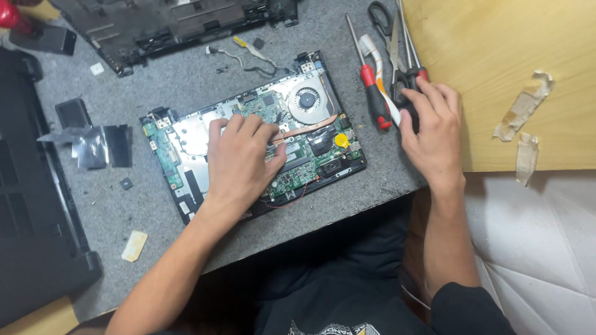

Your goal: Installing a cooling fan and cleaning the motherboard components of a laptop using a screwdriver and a brush.

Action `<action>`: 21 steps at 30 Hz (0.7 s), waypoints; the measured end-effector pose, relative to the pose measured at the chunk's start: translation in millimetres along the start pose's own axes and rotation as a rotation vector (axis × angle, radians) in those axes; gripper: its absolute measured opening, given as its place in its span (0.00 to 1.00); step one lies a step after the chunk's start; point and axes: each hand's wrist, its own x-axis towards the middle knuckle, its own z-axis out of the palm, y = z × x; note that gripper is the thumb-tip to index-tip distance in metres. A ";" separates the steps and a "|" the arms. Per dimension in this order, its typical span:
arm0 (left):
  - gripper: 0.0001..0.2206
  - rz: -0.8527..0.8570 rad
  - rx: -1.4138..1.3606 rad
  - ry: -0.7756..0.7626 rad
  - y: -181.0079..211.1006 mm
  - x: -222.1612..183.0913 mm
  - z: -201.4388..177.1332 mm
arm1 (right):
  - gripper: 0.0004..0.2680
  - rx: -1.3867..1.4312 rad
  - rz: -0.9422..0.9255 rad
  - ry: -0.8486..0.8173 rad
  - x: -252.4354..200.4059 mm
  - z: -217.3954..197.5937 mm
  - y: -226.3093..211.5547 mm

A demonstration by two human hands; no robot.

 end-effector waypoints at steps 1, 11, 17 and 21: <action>0.10 0.015 -0.003 -0.002 -1.5 1.7 -2.4 | 0.11 -0.005 0.013 0.007 -0.9 1.0 1.8; 0.11 -0.134 -0.235 -0.125 -5.3 6.1 -16.7 | 0.17 0.055 0.095 0.161 -1.8 13.1 12.5; 0.13 -0.097 -0.253 -0.250 -10.4 10.3 -27.4 | 0.06 0.215 -0.052 0.401 30.2 -42.0 -36.9; 0.18 -0.072 -0.216 -0.249 -9.4 10.3 -25.3 | 0.13 0.665 0.049 0.470 32.2 -57.2 -53.6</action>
